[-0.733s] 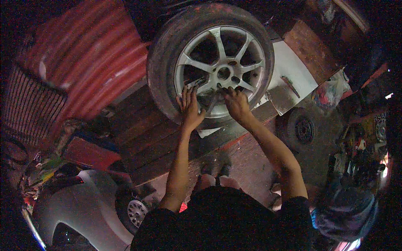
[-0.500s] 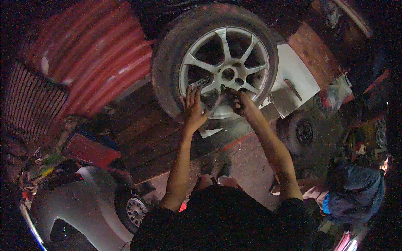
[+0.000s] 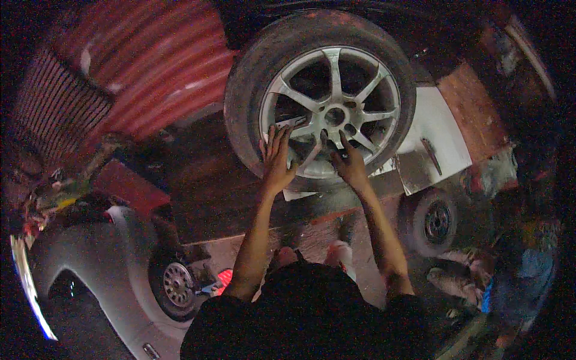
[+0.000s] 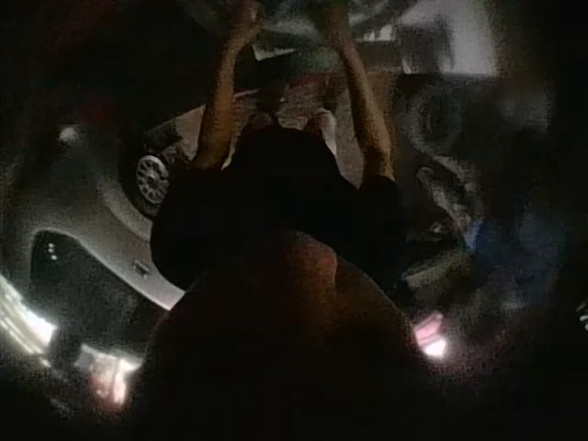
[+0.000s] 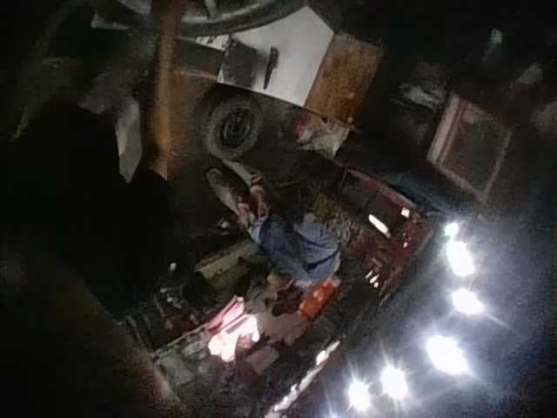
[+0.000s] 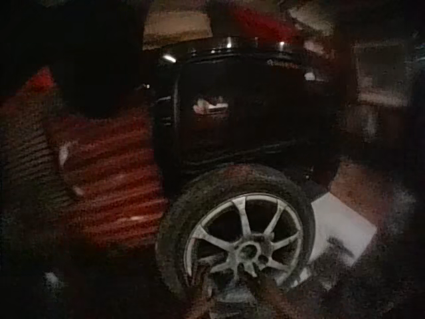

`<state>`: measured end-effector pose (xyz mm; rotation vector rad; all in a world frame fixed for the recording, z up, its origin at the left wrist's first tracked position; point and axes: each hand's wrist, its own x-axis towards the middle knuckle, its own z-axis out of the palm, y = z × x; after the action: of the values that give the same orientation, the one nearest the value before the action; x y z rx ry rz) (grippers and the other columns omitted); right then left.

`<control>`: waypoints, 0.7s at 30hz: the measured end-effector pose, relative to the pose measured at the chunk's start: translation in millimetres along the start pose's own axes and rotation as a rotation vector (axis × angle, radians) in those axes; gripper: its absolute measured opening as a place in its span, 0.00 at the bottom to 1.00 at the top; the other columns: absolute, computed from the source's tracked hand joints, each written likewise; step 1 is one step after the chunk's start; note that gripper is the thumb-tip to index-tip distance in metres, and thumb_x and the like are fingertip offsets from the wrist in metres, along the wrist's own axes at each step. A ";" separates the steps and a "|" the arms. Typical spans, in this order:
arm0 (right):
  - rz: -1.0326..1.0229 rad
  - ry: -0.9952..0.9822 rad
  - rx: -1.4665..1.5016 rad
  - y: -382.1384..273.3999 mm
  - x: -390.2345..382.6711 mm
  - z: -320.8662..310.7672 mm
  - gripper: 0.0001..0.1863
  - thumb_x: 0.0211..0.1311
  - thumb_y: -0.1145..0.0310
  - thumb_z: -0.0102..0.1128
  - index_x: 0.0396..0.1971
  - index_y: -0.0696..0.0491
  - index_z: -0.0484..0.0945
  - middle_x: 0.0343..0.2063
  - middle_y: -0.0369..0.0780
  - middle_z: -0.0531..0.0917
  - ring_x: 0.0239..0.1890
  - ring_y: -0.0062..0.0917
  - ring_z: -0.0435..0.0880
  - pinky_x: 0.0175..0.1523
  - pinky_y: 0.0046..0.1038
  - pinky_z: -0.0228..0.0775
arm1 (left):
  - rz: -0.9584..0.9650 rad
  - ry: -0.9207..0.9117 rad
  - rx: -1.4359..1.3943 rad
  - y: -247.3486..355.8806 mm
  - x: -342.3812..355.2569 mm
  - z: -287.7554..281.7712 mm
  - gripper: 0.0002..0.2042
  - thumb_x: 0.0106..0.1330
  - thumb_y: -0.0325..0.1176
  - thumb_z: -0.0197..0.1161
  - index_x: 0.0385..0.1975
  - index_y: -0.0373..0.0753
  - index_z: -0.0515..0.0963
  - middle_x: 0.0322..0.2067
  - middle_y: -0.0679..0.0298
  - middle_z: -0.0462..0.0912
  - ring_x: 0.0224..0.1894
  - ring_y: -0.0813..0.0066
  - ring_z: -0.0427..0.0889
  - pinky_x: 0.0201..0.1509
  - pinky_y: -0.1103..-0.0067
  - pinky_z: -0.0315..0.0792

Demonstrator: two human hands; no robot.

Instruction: The person removes a tire from a car wheel hub, places it on the floor, and then picks up a new tire with a silver rim. They mount the new tire onto the hub and begin tightening the lug nuts by hand.

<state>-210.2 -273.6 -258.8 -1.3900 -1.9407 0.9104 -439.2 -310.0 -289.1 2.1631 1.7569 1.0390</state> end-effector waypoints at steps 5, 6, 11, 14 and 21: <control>0.011 -0.063 0.393 48.2 -32.5 7.8 0.33 0.69 0.60 0.62 0.69 0.58 0.64 0.43 0.47 0.85 0.36 0.20 0.82 0.40 0.26 0.74 | -0.179 0.294 -0.023 38.1 -27.3 29.6 0.34 0.58 0.25 0.62 0.68 0.37 0.61 0.69 0.47 0.58 0.74 0.45 0.52 0.75 0.53 0.46; 0.037 -0.151 0.445 59.8 -33.9 6.3 0.32 0.70 0.59 0.62 0.67 0.59 0.66 0.45 0.47 0.85 0.38 0.20 0.82 0.40 0.26 0.75 | -0.220 0.369 -0.035 47.2 -34.4 44.2 0.32 0.59 0.25 0.62 0.67 0.37 0.63 0.69 0.47 0.60 0.72 0.44 0.55 0.74 0.56 0.50; -0.053 -0.202 0.520 65.4 -33.5 -60.6 0.25 0.72 0.55 0.58 0.57 0.60 0.76 0.46 0.45 0.85 0.41 0.20 0.82 0.40 0.25 0.75 | -0.782 0.432 -0.704 116.0 -32.2 92.6 0.18 0.69 0.33 0.59 0.56 0.33 0.72 0.47 0.51 0.80 0.50 0.55 0.79 0.55 0.62 0.72; -0.121 -0.165 0.436 127.1 -16.6 -80.3 0.24 0.73 0.54 0.56 0.54 0.59 0.79 0.43 0.43 0.86 0.36 0.19 0.83 0.36 0.25 0.75 | -1.003 0.519 -1.383 126.6 -5.6 105.1 0.17 0.74 0.43 0.56 0.52 0.37 0.74 0.39 0.58 0.82 0.35 0.65 0.82 0.37 0.64 0.78; 0.027 -0.334 0.492 152.4 14.4 -136.8 0.21 0.74 0.59 0.54 0.53 0.63 0.78 0.33 0.40 0.86 0.24 0.19 0.81 0.28 0.23 0.71 | -1.009 0.399 -0.924 113.7 0.1 92.7 0.14 0.70 0.46 0.61 0.46 0.43 0.80 0.30 0.64 0.84 0.28 0.63 0.83 0.31 0.66 0.77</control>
<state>-22.9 -198.9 -297.2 -1.0235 -1.7525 1.5888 -292.9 -316.5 -297.7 0.4420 1.6230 1.5180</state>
